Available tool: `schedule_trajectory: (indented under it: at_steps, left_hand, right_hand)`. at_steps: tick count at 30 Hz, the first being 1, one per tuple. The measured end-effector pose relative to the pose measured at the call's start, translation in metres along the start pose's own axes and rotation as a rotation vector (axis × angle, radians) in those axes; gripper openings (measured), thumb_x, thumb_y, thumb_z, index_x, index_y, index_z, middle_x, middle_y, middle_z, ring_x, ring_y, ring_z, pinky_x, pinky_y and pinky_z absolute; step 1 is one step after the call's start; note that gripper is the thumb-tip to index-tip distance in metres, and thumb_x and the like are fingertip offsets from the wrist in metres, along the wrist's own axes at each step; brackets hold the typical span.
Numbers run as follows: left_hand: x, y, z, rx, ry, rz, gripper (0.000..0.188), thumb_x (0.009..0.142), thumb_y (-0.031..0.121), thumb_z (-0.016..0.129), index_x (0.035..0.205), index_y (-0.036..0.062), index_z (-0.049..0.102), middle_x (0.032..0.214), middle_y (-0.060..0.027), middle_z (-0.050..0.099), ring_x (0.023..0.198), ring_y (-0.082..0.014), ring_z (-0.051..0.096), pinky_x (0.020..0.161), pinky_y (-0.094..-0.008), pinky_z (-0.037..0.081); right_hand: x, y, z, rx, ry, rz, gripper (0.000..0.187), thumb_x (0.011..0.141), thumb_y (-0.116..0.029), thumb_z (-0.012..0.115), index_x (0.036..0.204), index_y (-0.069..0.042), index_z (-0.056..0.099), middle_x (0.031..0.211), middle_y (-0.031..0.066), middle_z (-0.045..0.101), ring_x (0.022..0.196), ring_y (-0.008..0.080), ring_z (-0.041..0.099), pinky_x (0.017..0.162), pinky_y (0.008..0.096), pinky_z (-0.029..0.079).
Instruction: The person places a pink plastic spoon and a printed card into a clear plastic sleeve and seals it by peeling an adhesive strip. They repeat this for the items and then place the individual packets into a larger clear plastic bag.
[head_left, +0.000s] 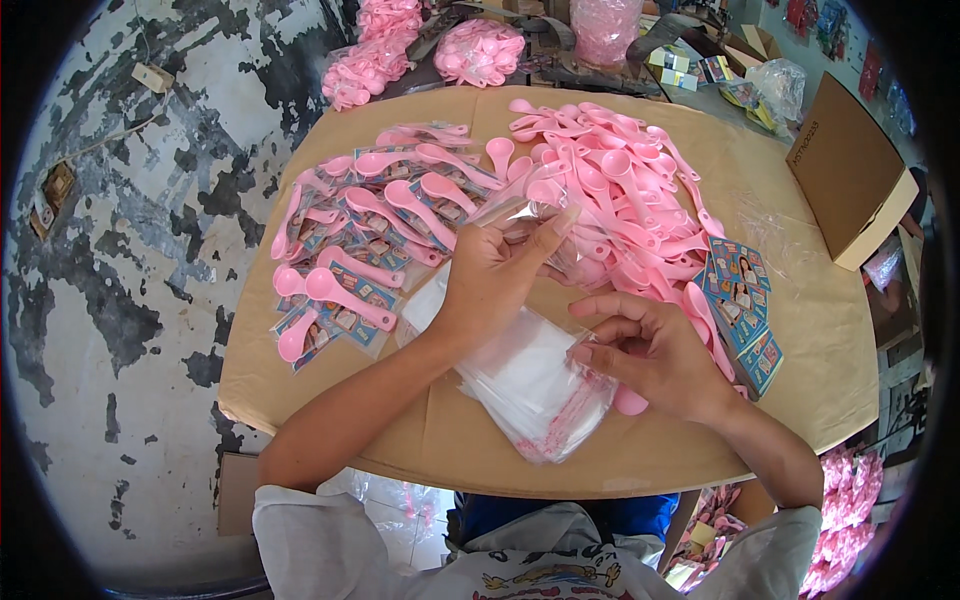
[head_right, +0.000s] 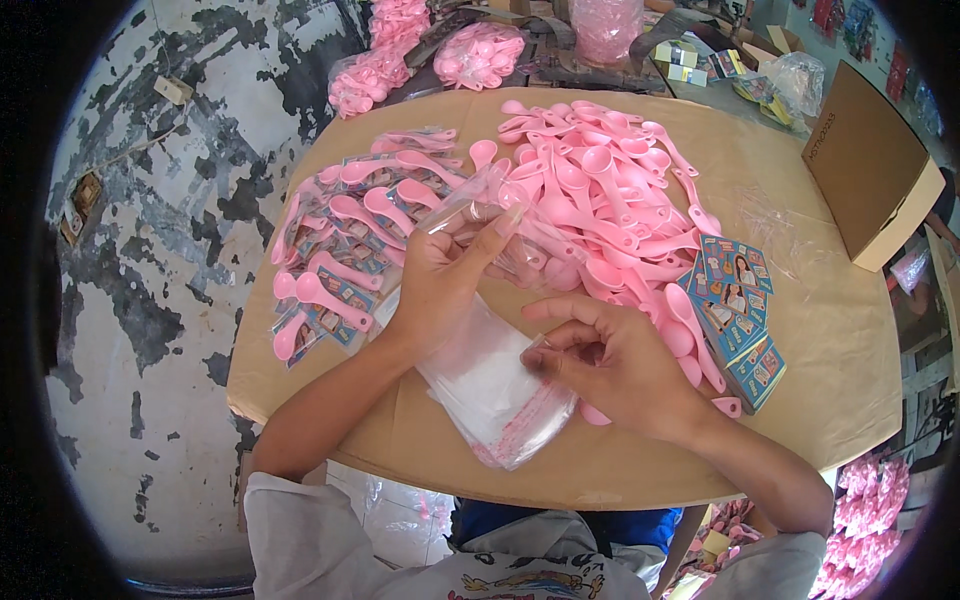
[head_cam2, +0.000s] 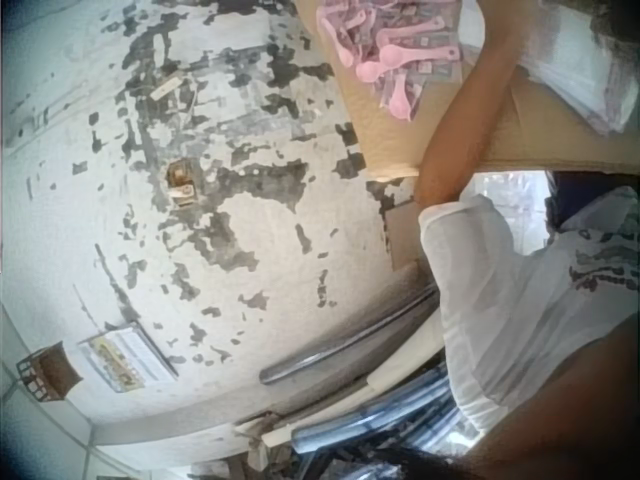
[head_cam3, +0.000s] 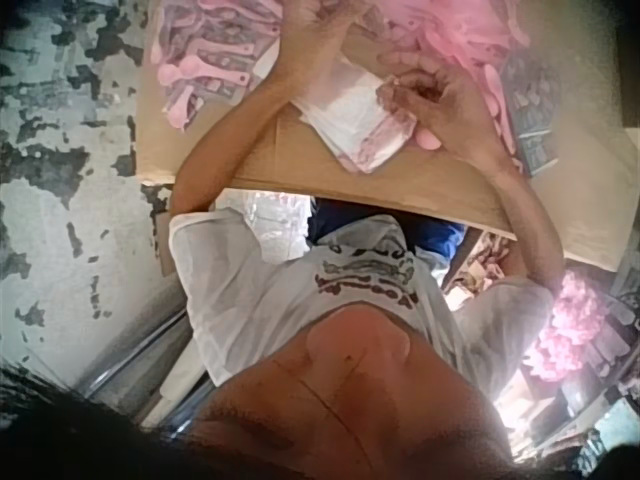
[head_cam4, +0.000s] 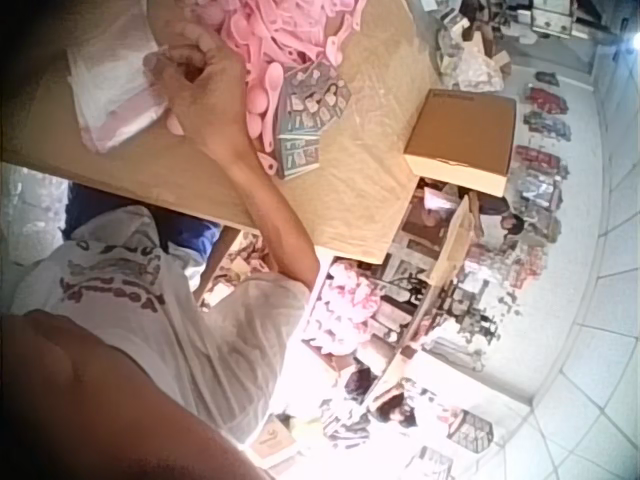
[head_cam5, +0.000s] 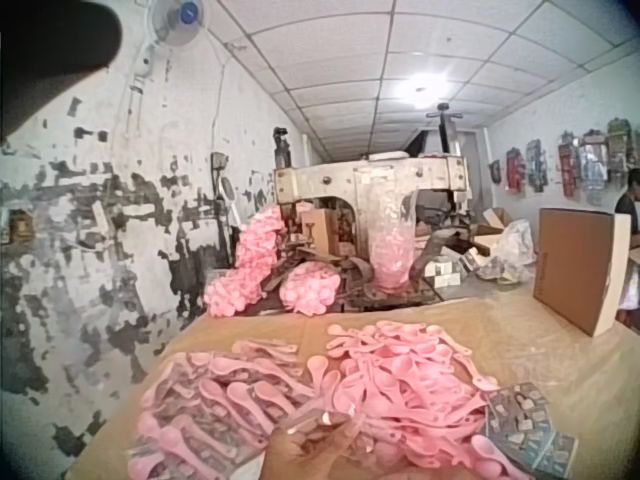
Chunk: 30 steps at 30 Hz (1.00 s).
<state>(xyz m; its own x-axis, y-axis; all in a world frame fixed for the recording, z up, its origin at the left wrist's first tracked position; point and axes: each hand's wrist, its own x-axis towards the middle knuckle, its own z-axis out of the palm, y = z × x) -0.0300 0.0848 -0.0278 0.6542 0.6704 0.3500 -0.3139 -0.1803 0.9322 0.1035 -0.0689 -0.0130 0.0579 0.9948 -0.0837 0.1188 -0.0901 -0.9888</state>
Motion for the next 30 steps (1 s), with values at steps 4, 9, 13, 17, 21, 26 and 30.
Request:
schedule_trajectory:
  at_steps: [4, 9, 13, 17, 21, 26, 30]
  left_hand:
    - [0.0, 0.001, 0.0, 0.016, 0.015, -0.02, 0.023, 0.097, 0.017, 0.061, 0.111, -0.0008, 0.065, 0.085, -0.0078, 0.069, 0.072, -0.0132, 0.067, 0.067, -0.0259, 0.056]
    - [0.0, 0.0, 0.001, 0.032, 0.014, -0.009, 0.023, 0.097, 0.017, 0.061, 0.11, -0.0011, 0.065, 0.085, -0.008, 0.069, 0.072, -0.0135, 0.067, 0.067, -0.0267, 0.057]
    - [0.0, 0.0, 0.0, -0.018, -0.009, 0.004, 0.023, 0.097, 0.017, 0.06, 0.11, -0.0023, 0.064, 0.085, -0.0081, 0.069, 0.073, -0.0141, 0.068, 0.067, -0.0277, 0.058]
    - [-0.001, 0.001, 0.001, -0.004, 0.009, -0.013, 0.024, 0.097, 0.017, 0.06, 0.11, -0.0029, 0.064, 0.084, -0.0081, 0.069, 0.073, -0.0143, 0.068, 0.067, -0.0275, 0.058]
    - [0.001, 0.0, 0.002, -0.013, 0.011, -0.003, 0.023, 0.097, 0.017, 0.062, 0.108, -0.0023, 0.065, 0.084, -0.0058, 0.068, 0.073, -0.0107, 0.065, 0.065, -0.0252, 0.056]
    - [0.0, 0.003, -0.001, 0.013, -0.021, -0.012, 0.023, 0.097, 0.017, 0.061, 0.109, -0.0023, 0.065, 0.087, -0.0079, 0.069, 0.073, -0.0138, 0.068, 0.067, -0.0287, 0.058]
    - [-0.004, 0.012, 0.002, -0.059, 0.012, -0.047, 0.022, 0.096, 0.016, 0.062, 0.11, -0.0016, 0.065, 0.091, -0.0084, 0.07, 0.079, -0.0142, 0.068, 0.071, -0.0267, 0.056]
  right_hand:
    - [-0.001, 0.001, 0.001, -0.037, 0.014, 0.005, 0.037, 0.089, -0.009, 0.07, 0.123, 0.001, 0.058, 0.084, 0.0042, 0.07, 0.071, 0.0036, 0.058, 0.058, 0.0204, 0.046]
    - [0.001, 0.003, 0.003, -0.071, 0.046, 0.004, 0.03, 0.09, -0.009, 0.069, 0.116, 0.001, 0.061, 0.081, 0.0045, 0.069, 0.066, 0.0025, 0.056, 0.054, 0.02, 0.044]
    - [0.003, 0.011, 0.005, -0.098, 0.072, -0.088, 0.021, 0.092, -0.007, 0.066, 0.111, 0.002, 0.062, 0.08, 0.0053, 0.069, 0.069, 0.0042, 0.06, 0.059, 0.0212, 0.047]
    - [0.003, 0.01, 0.006, -0.154, 0.08, -0.164, 0.016, 0.095, -0.006, 0.061, 0.108, 0.003, 0.061, 0.082, 0.0063, 0.069, 0.076, 0.0068, 0.065, 0.065, 0.0227, 0.05]
    - [0.001, 0.011, 0.005, -0.15, 0.087, -0.225, 0.016, 0.096, -0.006, 0.06, 0.108, 0.004, 0.061, 0.082, 0.0066, 0.069, 0.076, 0.0071, 0.065, 0.064, 0.0228, 0.05]
    - [-0.007, -0.004, 0.001, -0.269, 0.038, -0.181, 0.017, 0.094, -0.007, 0.062, 0.108, 0.003, 0.061, 0.081, 0.0061, 0.069, 0.065, 0.0042, 0.06, 0.061, 0.0222, 0.05]
    - [-0.007, -0.028, -0.006, -0.355, 0.144, 0.033, 0.019, 0.093, -0.007, 0.063, 0.109, 0.003, 0.061, 0.085, 0.0076, 0.069, 0.062, 0.0029, 0.056, 0.056, 0.0205, 0.05]
